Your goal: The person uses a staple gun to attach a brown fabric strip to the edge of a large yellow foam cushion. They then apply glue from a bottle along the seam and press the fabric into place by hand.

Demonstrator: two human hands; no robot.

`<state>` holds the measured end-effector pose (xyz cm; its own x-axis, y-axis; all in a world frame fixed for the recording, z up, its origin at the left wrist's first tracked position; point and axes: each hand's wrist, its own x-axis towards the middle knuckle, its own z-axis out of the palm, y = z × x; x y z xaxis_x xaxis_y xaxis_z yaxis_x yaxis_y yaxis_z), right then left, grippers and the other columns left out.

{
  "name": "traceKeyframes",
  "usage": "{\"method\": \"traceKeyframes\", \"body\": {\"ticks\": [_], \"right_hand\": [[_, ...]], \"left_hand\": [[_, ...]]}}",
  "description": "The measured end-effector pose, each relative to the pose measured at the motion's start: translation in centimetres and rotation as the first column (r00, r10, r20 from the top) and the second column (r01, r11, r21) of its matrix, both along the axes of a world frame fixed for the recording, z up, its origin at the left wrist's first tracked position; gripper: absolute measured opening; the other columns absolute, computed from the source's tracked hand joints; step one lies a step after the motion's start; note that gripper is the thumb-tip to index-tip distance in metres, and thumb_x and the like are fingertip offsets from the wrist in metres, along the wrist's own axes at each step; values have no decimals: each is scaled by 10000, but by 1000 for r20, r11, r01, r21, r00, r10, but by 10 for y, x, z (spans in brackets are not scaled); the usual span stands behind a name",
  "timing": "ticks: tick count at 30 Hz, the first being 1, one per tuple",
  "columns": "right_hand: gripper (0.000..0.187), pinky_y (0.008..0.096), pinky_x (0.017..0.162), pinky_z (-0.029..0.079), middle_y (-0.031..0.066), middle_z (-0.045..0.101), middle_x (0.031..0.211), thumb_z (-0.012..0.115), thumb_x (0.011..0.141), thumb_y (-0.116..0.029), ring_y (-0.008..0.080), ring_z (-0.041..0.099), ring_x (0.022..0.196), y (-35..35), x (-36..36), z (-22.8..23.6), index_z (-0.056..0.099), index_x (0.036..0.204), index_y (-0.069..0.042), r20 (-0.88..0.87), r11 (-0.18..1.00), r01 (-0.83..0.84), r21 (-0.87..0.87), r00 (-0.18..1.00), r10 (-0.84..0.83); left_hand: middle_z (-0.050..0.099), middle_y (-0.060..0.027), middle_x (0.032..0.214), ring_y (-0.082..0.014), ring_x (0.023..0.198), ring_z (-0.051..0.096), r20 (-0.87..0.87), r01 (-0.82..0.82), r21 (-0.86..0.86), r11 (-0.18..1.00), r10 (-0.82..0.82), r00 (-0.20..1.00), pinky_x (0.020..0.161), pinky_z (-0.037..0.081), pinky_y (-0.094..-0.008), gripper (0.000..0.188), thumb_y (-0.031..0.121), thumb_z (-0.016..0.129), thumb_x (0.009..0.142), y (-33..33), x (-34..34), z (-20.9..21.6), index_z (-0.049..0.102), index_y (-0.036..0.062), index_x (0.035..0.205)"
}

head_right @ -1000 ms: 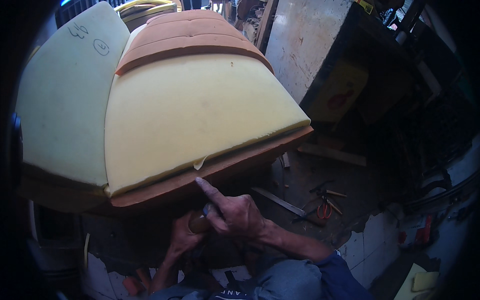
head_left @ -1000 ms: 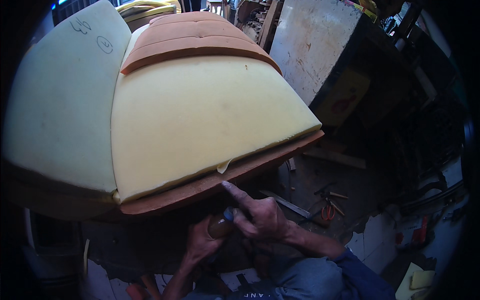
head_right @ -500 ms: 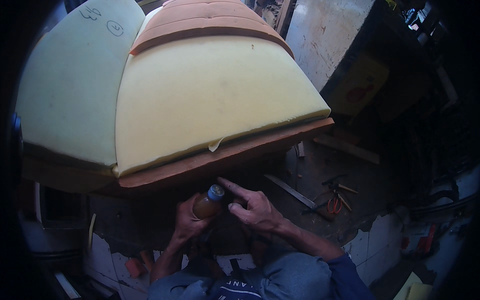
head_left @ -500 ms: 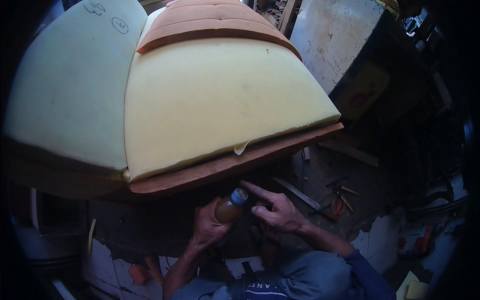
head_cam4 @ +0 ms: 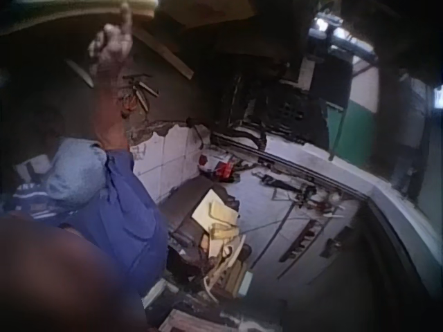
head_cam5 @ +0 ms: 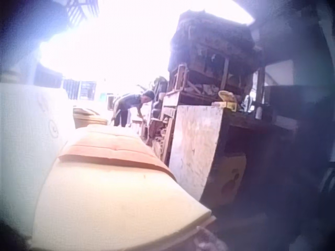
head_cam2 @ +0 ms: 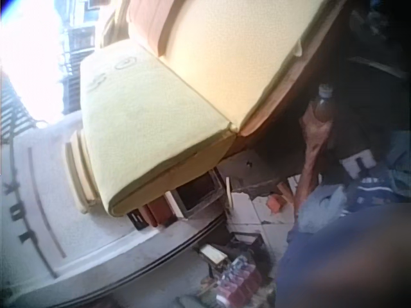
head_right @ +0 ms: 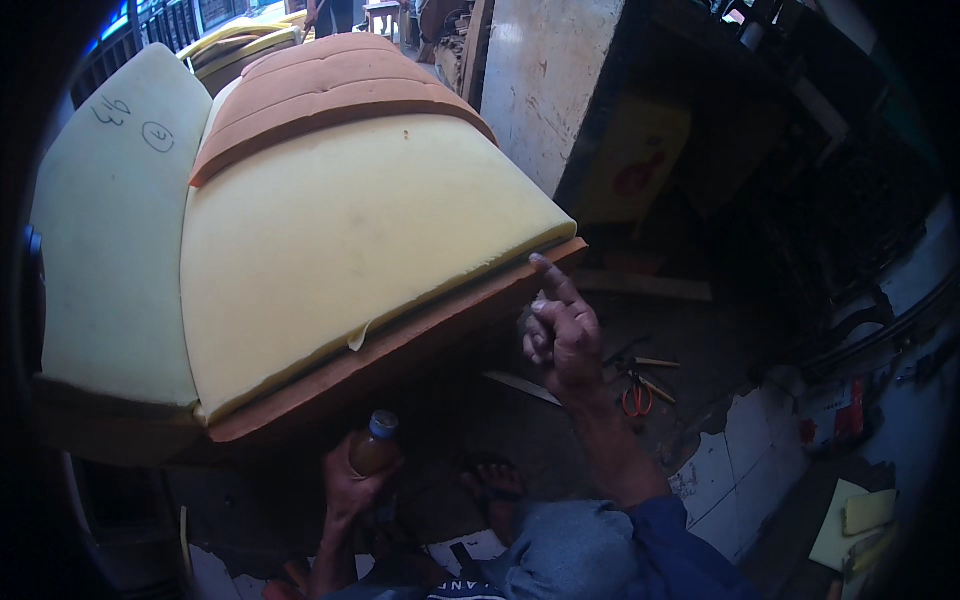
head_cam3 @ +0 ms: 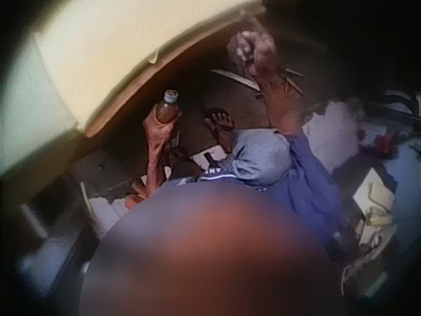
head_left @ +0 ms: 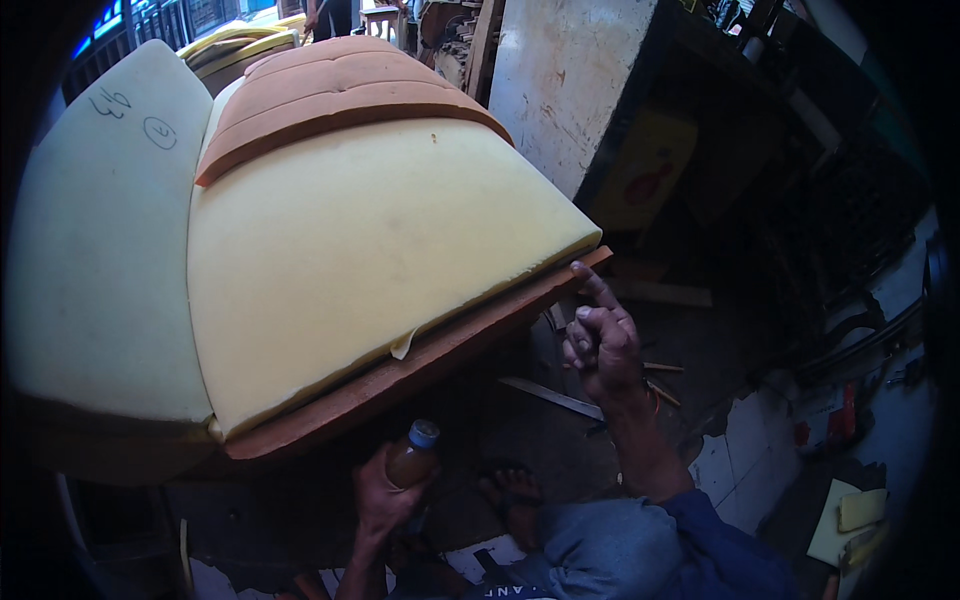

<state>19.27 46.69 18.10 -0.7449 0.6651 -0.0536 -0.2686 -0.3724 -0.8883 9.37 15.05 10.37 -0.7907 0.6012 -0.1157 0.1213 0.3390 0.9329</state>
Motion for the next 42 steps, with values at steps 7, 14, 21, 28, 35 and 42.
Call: {"method": "traceKeyframes", "body": {"ticks": [7, 14, 21, 28, 35, 42], "right_hand": [[640, 223, 437, 363, -53, 497, 654, 546, 927, -82, 35, 403, 490, 106, 0, -12, 478, 1564, -85, 330, 957, 179, 228, 911, -249], [629, 216, 494, 349, -86, 460, 650, 538, 913, -66, 1, 403, 567, 55, 0, -34, 536, 1542, -74, 362, 814, -5, 581, 897, -253], [652, 237, 574, 446, -45, 535, 630, 518, 896, -51, 33, 470, 581, 69, -10, -14, 521, 1548, -53, 386, 759, 65, 648, 831, -401], [684, 242, 583, 429, -59, 478, 632, 544, 869, -48, 37, 448, 590, -4, -9, -24, 509, 1552, -39, 432, 612, -205, 764, 867, -249], [679, 314, 573, 466, 23, 485, 584, 562, 867, -83, 94, 461, 549, 52, -11, -6, 525, 1544, -71, 450, 526, -125, 841, 702, -553], [707, 402, 571, 502, 116, 518, 564, 587, 872, -108, 203, 535, 488, -42, -19, -24, 484, 1572, -98, 407, 415, -258, 873, 854, -324]], "left_hand": [[777, -158, 922, -242, 882, 787, 3, 10, -47, 999, -10, 1000, 792, 607, -375, 460, 301, 933, 751, -3, -1, -4, 724, 24, 1054], [778, -164, 943, -250, 905, 786, -9, 28, -65, 997, -28, 1000, 807, 608, -379, 471, 300, 933, 752, 2, -2, -5, 724, 24, 1072], [777, -164, 947, -248, 905, 784, 6, 38, -83, 996, -38, 999, 809, 608, -381, 477, 305, 935, 750, 1, 0, -2, 727, 32, 1081], [776, -163, 940, -250, 902, 785, -2, 13, -51, 999, -14, 1000, 806, 609, -379, 472, 305, 934, 751, 3, 0, -5, 727, 30, 1074], [773, -169, 933, -260, 896, 787, -21, 23, -58, 998, -24, 999, 802, 607, -377, 469, 309, 932, 752, -5, -1, -4, 726, 26, 1064], [763, -129, 958, -201, 908, 746, 50, 27, -86, 996, -22, 998, 829, 588, -365, 480, 283, 942, 747, -2, 0, -1, 717, 20, 1080]]}}
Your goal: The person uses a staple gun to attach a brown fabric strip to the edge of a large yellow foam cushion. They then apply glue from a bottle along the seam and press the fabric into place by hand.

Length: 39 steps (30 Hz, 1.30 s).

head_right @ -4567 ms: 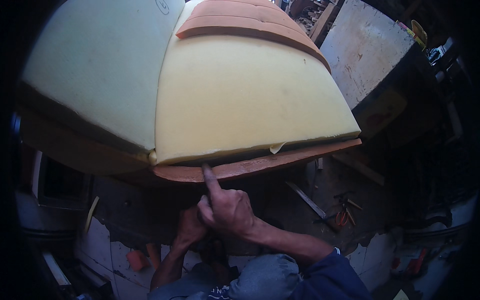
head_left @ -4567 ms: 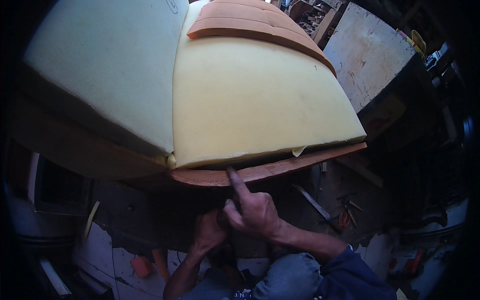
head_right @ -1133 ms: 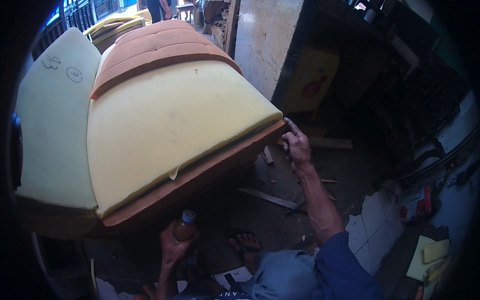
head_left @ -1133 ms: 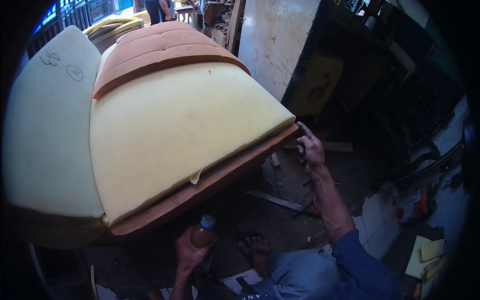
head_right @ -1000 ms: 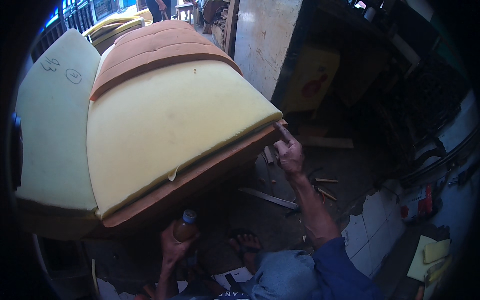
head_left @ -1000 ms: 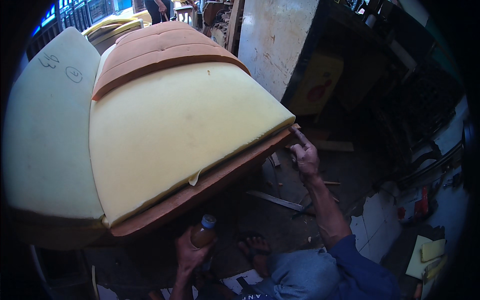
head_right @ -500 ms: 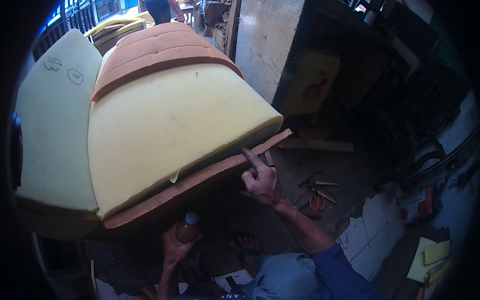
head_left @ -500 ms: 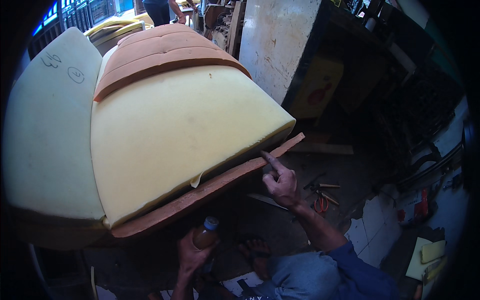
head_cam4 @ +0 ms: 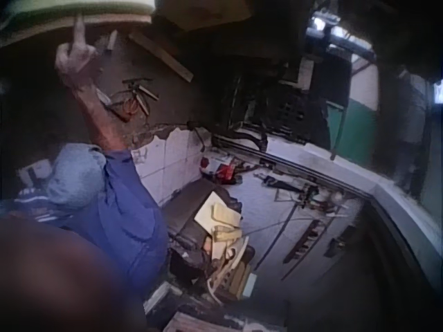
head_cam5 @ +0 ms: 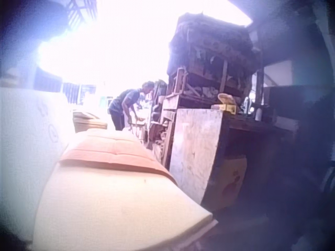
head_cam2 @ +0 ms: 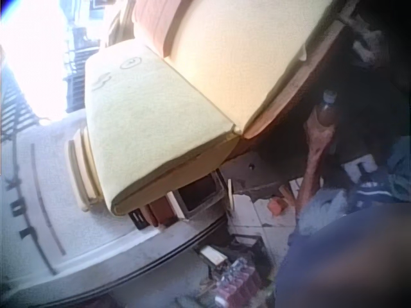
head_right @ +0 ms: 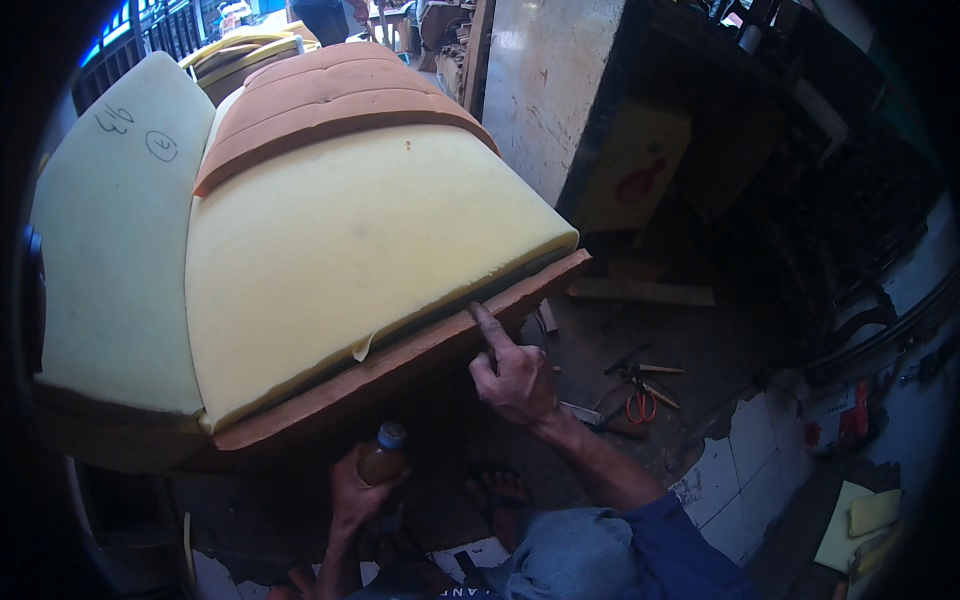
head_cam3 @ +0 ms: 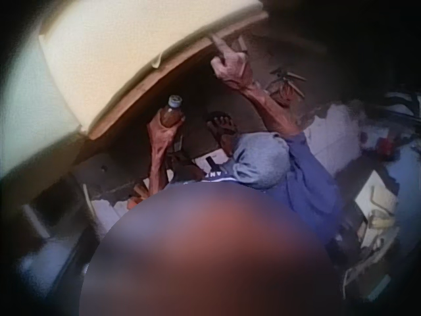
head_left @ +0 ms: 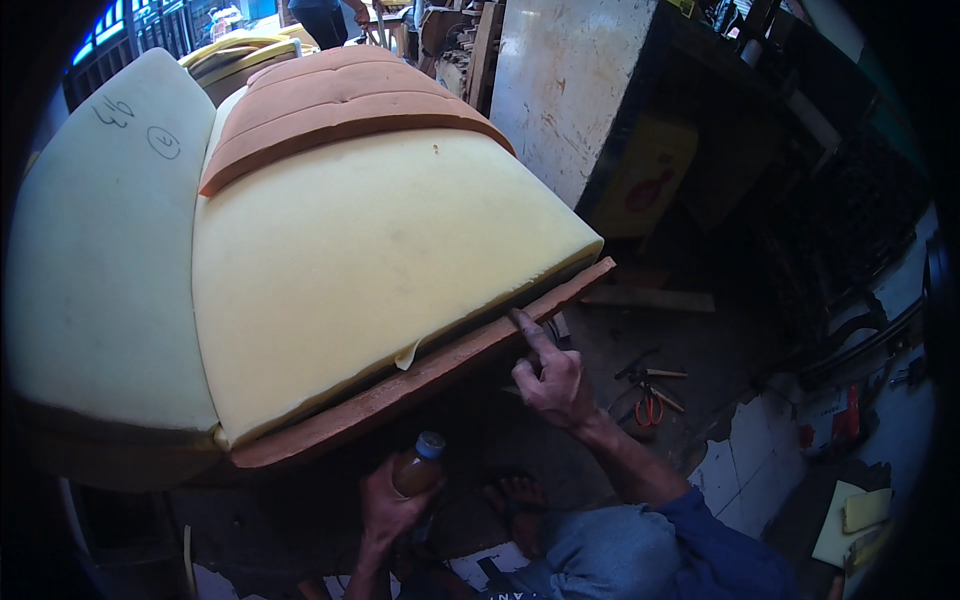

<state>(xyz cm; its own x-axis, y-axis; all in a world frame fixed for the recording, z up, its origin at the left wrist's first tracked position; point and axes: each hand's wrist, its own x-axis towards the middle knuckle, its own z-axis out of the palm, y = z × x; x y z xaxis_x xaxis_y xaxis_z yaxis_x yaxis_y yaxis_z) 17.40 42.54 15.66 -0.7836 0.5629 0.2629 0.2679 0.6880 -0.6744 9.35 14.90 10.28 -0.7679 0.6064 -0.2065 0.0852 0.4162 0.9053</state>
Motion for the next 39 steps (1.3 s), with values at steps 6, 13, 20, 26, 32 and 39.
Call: {"method": "traceKeyframes", "body": {"ticks": [6, 13, 20, 26, 32, 39], "right_hand": [[739, 472, 579, 531, 135, 543, 549, 594, 880, -85, 288, 577, 456, 4, 1, 7, 433, 1600, -117, -8, 987, 144, -71, 989, -145], [742, 470, 546, 520, 149, 567, 570, 591, 869, -47, 331, 614, 483, -31, -2, -9, 446, 1593, -121, -42, 986, -147, 76, 988, 150], [708, 484, 529, 545, 162, 590, 566, 595, 878, -57, 337, 643, 492, -43, -13, 1, 457, 1573, -62, 12, 999, -5, 46, 1000, 4], [690, 406, 519, 517, 123, 581, 599, 598, 863, 12, 194, 582, 480, -80, -23, -2, 511, 1545, -53, -123, 823, -551, 140, 815, 566], [626, 345, 575, 540, 102, 657, 683, 597, 903, -26, 84, 580, 554, -61, -2, 14, 556, 1525, -95, -48, 826, -455, -333, 883, 467], [600, 321, 892, 587, 216, 731, 1275, 579, 923, -53, 129, 726, 999, -74, 2, 6, 543, 1522, -77, -45, 687, -541, -486, 800, 599]], "left_hand": [[769, -124, 969, -190, 914, 749, 15, 5, 8, 1000, -5, 1000, 838, 592, -353, 481, 265, 938, 753, -5, 0, 0, 719, 18, 1102], [766, -115, 956, -172, 889, 737, -2, 2, 34, 999, -2, 1000, 818, 589, -348, 477, 260, 942, 752, -5, -1, -5, 716, 14, 1092], [758, -164, 880, -227, 846, 777, -55, -6, 85, 996, 10, 998, 751, 593, -369, 424, 295, 926, 761, -7, -1, -1, 708, 19, 998], [750, -155, 860, -193, 826, 763, -27, -8, 130, 991, 12, 1000, 735, 581, -358, 403, 285, 920, 772, -2, 0, 0, 698, 18, 975], [744, -150, 834, -172, 796, 760, -101, -19, 150, 989, 34, 994, 699, 572, -343, 375, 271, 910, 788, -15, -4, -3, 699, 22, 974], [749, -157, 844, -179, 814, 772, -38, -23, 179, 984, 30, 999, 710, 579, -341, 374, 268, 906, 792, -11, -3, 3, 713, 21, 998]]}}
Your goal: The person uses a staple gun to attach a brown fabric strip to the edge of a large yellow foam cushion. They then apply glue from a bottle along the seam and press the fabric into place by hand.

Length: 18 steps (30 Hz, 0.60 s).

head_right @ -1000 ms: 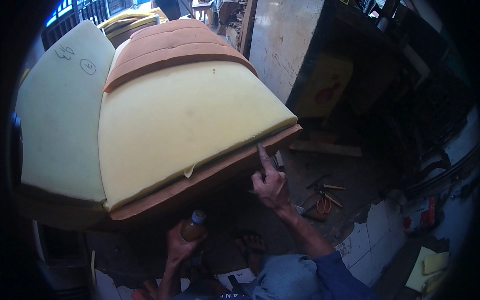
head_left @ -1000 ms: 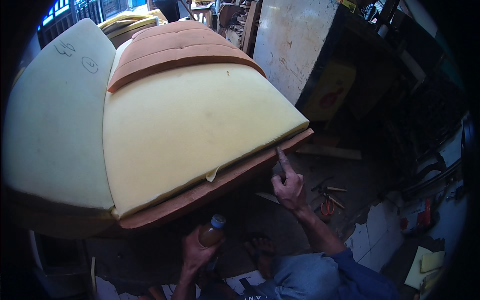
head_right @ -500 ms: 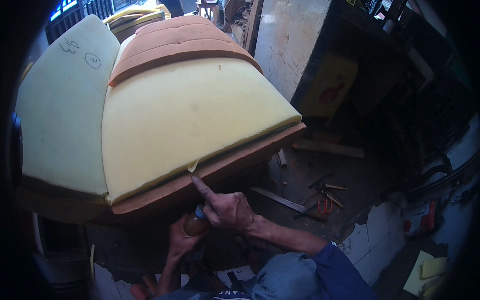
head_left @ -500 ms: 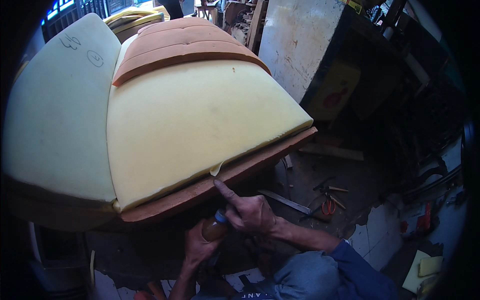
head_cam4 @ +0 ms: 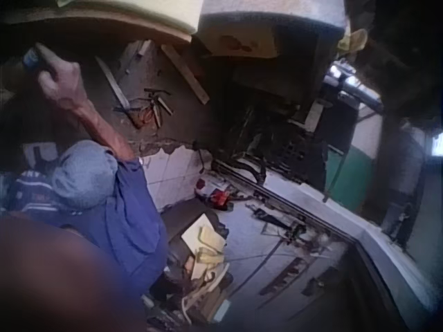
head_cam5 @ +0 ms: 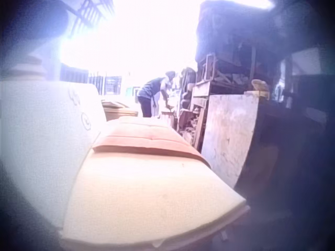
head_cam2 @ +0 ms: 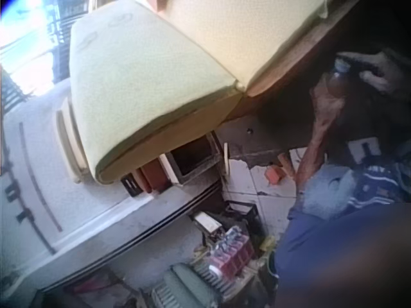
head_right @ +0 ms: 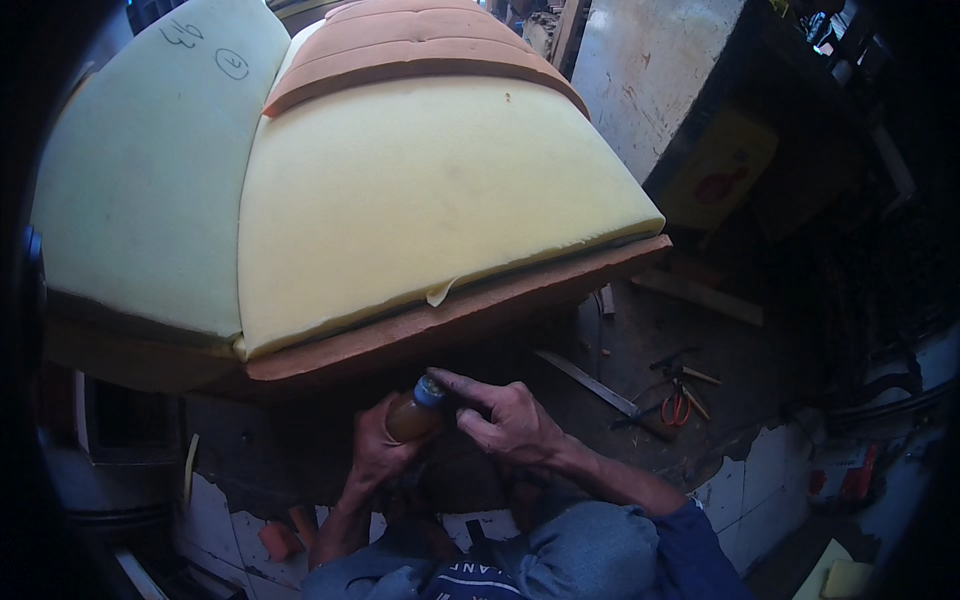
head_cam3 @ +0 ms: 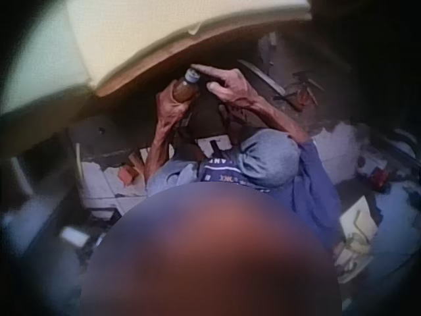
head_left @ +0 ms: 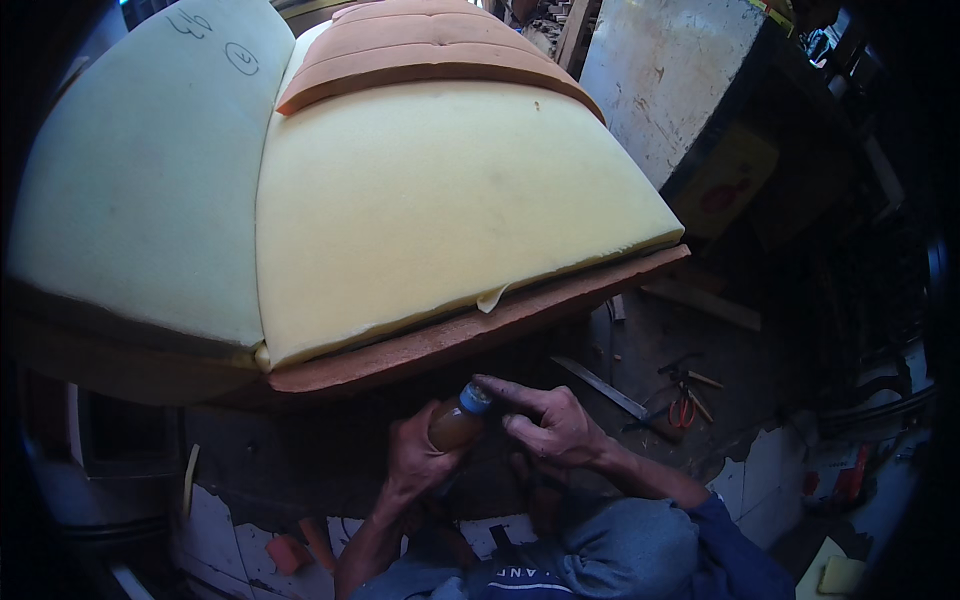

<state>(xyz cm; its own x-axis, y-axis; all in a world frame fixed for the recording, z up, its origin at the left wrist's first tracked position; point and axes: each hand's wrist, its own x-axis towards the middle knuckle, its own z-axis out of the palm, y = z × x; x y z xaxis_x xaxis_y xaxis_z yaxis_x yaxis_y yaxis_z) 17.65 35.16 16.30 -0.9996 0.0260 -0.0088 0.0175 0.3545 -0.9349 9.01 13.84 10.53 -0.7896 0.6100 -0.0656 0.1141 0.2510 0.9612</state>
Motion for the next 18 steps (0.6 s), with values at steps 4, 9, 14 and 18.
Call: {"method": "traceKeyframes", "body": {"ticks": [4, 9, 14, 18], "right_hand": [[580, 296, 822, 560, 162, 760, 1179, 581, 936, -57, 87, 673, 908, -3, 2, 3, 562, 1515, -86, 256, 989, -86, -118, 960, 114], [561, 224, 660, 456, -24, 594, 780, 554, 971, -33, 24, 515, 684, -2, 0, 22, 522, 1531, -37, 40, 928, -67, -367, 995, 88], [650, 234, 532, 403, -59, 469, 635, 536, 948, -31, 22, 408, 572, 23, -21, 32, 391, 1574, 64, 141, 719, 547, -429, 827, -545], [739, 341, 551, 493, 64, 545, 582, 583, 902, -87, 155, 565, 520, 3, -38, 21, 335, 1572, 102, 60, 908, 414, 67, 906, -418]], "left_hand": [[763, -170, 888, -206, 860, 782, -70, -38, -86, 996, 32, 997, 740, 592, -365, 387, 268, 907, 785, 0, 0, 0, 723, 22, 1021], [766, -188, 928, -238, 891, 785, -13, -76, -65, 995, 76, 997, 769, 601, -383, 403, 281, 906, 783, 3, -1, -6, 728, 22, 1035], [766, -128, 941, -169, 878, 740, 11, -17, -128, 992, 19, 1000, 803, 588, -353, 426, 244, 922, 776, -1, 0, -4, 722, 19, 1077], [763, -125, 936, -167, 881, 737, 22, 10, -145, 989, -7, 1000, 803, 585, -345, 419, 234, 912, 778, -5, 1, -6, 720, 22, 1084]]}}
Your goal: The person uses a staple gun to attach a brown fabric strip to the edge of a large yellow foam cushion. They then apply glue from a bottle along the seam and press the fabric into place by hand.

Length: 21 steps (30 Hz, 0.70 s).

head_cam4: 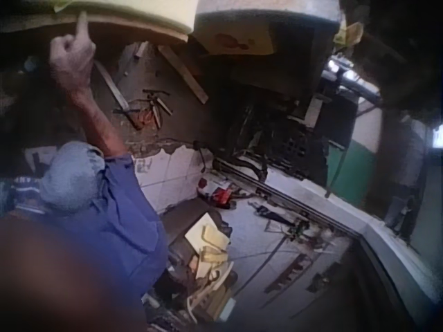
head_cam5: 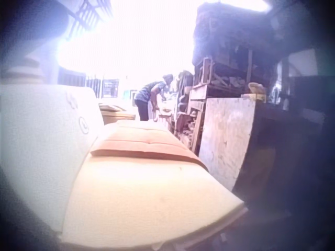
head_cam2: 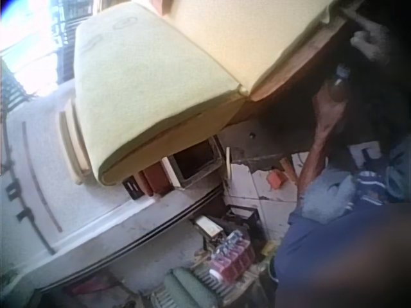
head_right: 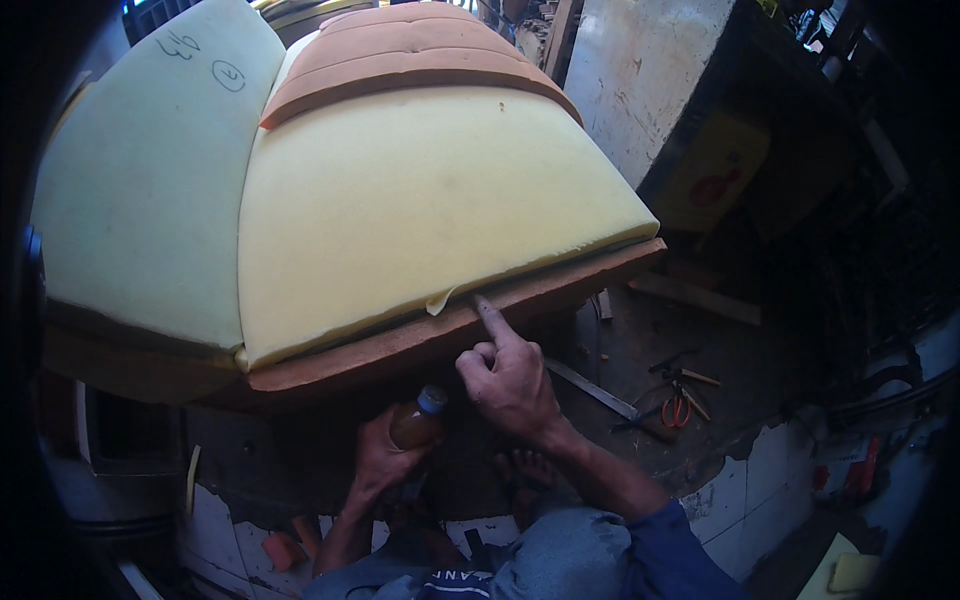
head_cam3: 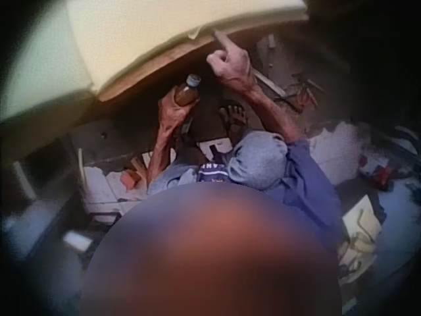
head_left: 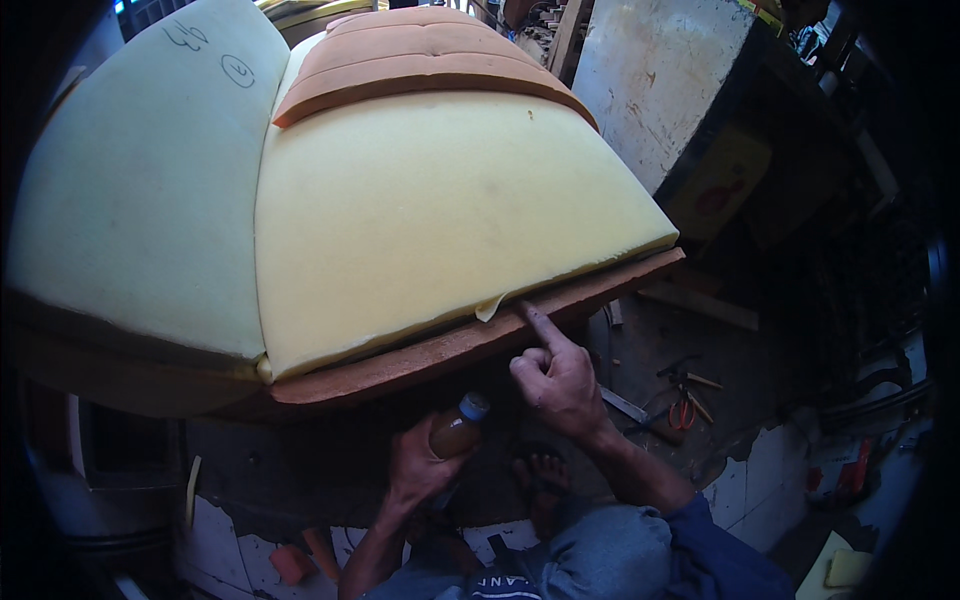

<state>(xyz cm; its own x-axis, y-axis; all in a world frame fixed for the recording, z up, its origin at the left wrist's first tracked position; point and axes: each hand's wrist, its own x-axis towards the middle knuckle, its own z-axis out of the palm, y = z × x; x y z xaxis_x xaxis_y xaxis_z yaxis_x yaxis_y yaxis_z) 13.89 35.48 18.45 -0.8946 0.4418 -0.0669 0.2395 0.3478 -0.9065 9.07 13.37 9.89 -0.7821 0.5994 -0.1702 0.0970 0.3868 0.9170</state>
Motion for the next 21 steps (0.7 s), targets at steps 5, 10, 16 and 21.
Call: {"method": "traceKeyframes", "body": {"ticks": [5, 10, 16, 21], "right_hand": [[751, 374, 546, 507, 139, 585, 586, 634, 896, -89, 225, 592, 479, -62, -9, -5, 375, 1594, 10, -80, 914, -317, 252, 935, 346], [670, 402, 545, 517, 148, 571, 574, 611, 906, -78, 223, 611, 471, -28, 2, 17, 439, 1542, 49, -48, 987, -73, 142, 996, 81], [712, 426, 591, 546, 147, 608, 598, 604, 884, -142, 281, 638, 494, -1, -6, 5, 414, 1522, 110, 51, 917, 81, 390, 993, -109], [759, 493, 573, 562, 172, 631, 607, 649, 877, -155, 370, 668, 541, -58, -9, -6, 393, 1561, 52, 65, 821, -334, 464, 937, 344]], "left_hand": [[756, -206, 924, -321, 912, 789, 28, -5, 97, 995, 2, 1000, 771, 598, -395, 443, 294, 884, 769, -4, -2, -6, 716, 18, 1071], [762, -210, 942, -328, 939, 788, -9, -19, 27, 999, 19, 1000, 788, 606, -406, 450, 290, 889, 770, -15, -5, -1, 725, 24, 1094], [767, -174, 972, -235, 933, 772, -38, -45, 6, 999, 45, 998, 809, 600, -378, 477, 301, 929, 750, -17, -5, 2, 723, 27, 1082], [772, -197, 1008, -352, 1016, 771, -6, 4, -1, 1000, -4, 1000, 843, 608, -419, 464, 302, 870, 788, -16, -8, -2, 723, 38, 1141]]}}
